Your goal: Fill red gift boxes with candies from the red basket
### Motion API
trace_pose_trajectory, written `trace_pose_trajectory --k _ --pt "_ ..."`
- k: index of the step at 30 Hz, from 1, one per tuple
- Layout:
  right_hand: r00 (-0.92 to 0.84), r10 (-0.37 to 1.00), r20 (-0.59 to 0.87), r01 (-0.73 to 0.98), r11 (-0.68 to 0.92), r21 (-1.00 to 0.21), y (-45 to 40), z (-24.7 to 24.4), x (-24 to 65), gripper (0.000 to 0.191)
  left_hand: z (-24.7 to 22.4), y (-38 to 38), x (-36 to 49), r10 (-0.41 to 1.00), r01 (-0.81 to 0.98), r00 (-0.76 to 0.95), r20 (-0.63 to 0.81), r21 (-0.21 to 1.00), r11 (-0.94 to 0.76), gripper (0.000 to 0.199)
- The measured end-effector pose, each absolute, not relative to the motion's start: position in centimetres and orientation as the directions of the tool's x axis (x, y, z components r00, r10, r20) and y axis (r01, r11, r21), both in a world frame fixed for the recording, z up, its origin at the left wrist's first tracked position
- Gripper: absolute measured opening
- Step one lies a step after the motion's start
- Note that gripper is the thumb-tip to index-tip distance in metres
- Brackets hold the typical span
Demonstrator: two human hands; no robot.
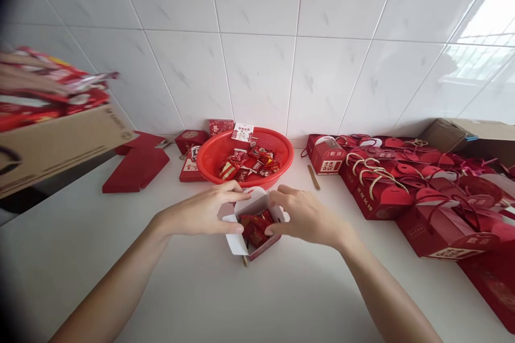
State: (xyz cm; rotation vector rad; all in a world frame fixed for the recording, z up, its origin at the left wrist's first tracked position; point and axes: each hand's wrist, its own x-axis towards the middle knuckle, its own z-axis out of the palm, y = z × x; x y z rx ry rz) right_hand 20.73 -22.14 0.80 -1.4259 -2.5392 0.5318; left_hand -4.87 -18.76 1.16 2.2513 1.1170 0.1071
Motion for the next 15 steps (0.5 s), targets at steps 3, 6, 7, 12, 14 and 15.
trace_pose_trajectory --k 3,6,7,12,14,15 --pt "-0.586 0.810 0.007 0.698 0.509 -0.505 -23.4 -0.4 21.2 0.051 1.3 -18.4 -5.4 0.729 0.682 0.658 -0.190 0.561 -0.470 0.081" --pt "-0.604 0.795 0.059 0.622 0.516 -0.589 -24.1 -1.9 21.8 0.070 1.3 -17.9 -6.2 0.693 0.660 0.694 -0.198 0.561 -0.501 0.085" --pt "-0.604 0.794 0.074 0.603 0.516 -0.608 -24.2 -2.4 22.0 0.071 1.3 -17.8 -6.2 0.687 0.659 0.698 -0.204 0.558 -0.504 0.084" --pt "-0.587 0.790 0.178 0.529 0.541 -0.654 -24.4 -4.4 22.4 0.065 0.4 -18.1 -4.9 0.725 0.653 0.678 -0.120 0.551 -0.519 0.069" --pt "-0.583 0.786 0.204 0.503 0.547 -0.669 -24.3 -4.8 22.4 0.062 0.0 -18.4 -4.0 0.743 0.647 0.665 -0.075 0.554 -0.524 0.074" --pt "-0.580 0.786 0.215 0.489 0.546 -0.680 -24.3 -5.0 22.4 0.062 -0.1 -18.6 -3.7 0.754 0.654 0.654 -0.067 0.551 -0.518 0.075"
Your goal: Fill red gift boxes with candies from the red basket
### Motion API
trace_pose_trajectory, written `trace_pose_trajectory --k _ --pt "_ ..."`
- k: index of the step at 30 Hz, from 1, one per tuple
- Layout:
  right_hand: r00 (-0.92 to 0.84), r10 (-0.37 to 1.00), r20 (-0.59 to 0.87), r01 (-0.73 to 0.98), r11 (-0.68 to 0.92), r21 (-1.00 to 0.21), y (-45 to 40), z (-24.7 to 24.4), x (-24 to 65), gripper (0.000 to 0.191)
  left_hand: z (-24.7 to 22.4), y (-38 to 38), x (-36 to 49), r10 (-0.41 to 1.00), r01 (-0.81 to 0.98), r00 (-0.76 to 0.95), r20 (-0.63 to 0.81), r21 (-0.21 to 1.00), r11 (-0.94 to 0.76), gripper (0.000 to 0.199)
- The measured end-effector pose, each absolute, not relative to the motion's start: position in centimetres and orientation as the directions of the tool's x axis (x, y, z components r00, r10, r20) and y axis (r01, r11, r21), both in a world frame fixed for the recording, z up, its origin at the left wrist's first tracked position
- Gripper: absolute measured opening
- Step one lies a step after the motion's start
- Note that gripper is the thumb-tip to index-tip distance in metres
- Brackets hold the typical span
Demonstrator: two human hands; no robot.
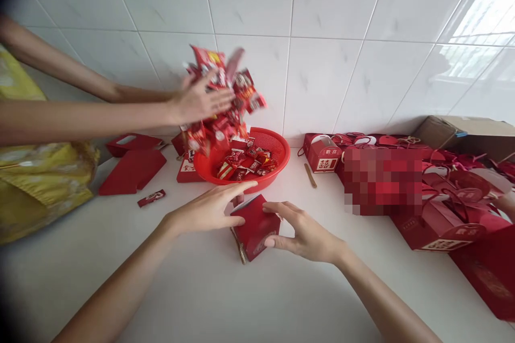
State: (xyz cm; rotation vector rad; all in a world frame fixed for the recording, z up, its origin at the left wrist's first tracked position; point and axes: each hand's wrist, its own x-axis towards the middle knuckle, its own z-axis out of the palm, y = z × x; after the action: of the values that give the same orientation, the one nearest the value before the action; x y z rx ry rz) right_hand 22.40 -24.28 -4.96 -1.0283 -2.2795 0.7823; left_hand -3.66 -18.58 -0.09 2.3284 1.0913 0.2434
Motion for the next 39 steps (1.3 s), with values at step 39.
trace_pose_trajectory --k 39 --pt "-0.066 0.932 0.356 0.714 0.294 -0.636 -25.7 -5.1 20.7 0.058 -3.6 -19.0 -0.8 0.765 0.389 0.638 -0.085 0.894 -0.225 0.071"
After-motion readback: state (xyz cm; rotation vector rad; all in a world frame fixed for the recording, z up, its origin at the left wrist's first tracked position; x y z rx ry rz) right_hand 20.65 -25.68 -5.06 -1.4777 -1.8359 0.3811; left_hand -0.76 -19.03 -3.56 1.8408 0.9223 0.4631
